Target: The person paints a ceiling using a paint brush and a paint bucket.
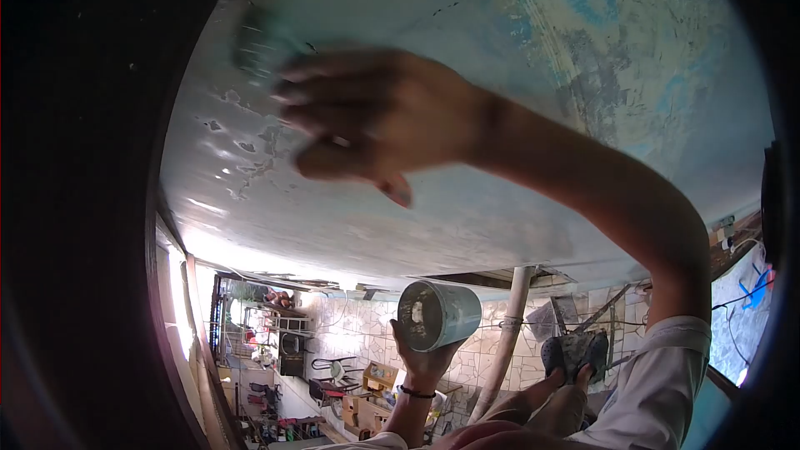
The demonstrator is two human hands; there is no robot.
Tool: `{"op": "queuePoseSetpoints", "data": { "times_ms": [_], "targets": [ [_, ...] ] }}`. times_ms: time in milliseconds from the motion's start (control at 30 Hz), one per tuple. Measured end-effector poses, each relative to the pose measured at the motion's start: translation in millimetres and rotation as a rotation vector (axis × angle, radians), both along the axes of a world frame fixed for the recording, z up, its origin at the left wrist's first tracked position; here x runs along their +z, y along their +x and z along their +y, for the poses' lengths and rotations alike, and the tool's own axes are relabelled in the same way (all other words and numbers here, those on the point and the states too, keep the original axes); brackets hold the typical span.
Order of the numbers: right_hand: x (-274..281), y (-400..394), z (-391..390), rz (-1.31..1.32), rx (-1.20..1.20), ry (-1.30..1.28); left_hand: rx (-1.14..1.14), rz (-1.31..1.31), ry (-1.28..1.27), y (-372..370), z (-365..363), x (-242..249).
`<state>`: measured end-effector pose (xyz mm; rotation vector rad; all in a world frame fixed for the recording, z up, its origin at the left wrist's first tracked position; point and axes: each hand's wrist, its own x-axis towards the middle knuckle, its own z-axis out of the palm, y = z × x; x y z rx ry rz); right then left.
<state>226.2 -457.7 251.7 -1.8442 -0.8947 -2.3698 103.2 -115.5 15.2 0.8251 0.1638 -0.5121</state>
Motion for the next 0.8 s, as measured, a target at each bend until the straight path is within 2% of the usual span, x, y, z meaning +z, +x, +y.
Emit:
{"op": "queuePoseSetpoints", "data": {
  "times_ms": [33, 100, 200, 300, 400, 467, 567, 633, 667, 733, 767, 800],
  "targets": [
    [-22, -7, -4, 0.042, -0.028, -0.024, 0.004, 0.002, 0.014, -1, -1, -1],
    [-93, 0, -3, 0.062, 0.172, 0.052, -0.006, 0.009, 0.01, -2, 2, -7],
    [-195, -31, -10, 0.288, 0.236, 0.065, -0.008, -0.014, 0.058, -5, -2, -4],
    [-241, -79, -20, 0.589, 0.155, -0.07, -0.027, -0.029, 0.074, -5, -3, 0],
    [-265, -103, -18, 0.721, 0.102, -0.147, -0.018, -0.02, 0.063, -5, 0, -2],
    [-257, -109, -16, 0.806, 0.03, -0.197, -0.043, -0.032, 0.044, -4, 1, -3],
    [-214, -99, -19, 0.847, 0.038, -0.144, -0.044, -0.021, 0.029, -9, -4, 10],
    [-161, -95, -30, 0.813, 0.129, 0.006, -0.046, -0.017, 0.051, -11, -8, 21],
    [-130, -95, -40, 0.911, 0.293, 0.113, -0.054, -0.019, 0.061, -13, -11, 27],
    [-67, -96, -62, 0.924, 0.313, 0.21, -0.074, -0.024, 0.083, -15, -16, 36],
    [-40, -97, -71, 0.845, 0.17, 0.194, -0.071, -0.023, 0.075, -15, -19, 37],
    [-17, -100, -77, 0.73, 0.175, 0.178, -0.068, -0.022, 0.065, -15, -22, 39]
  ]
}}
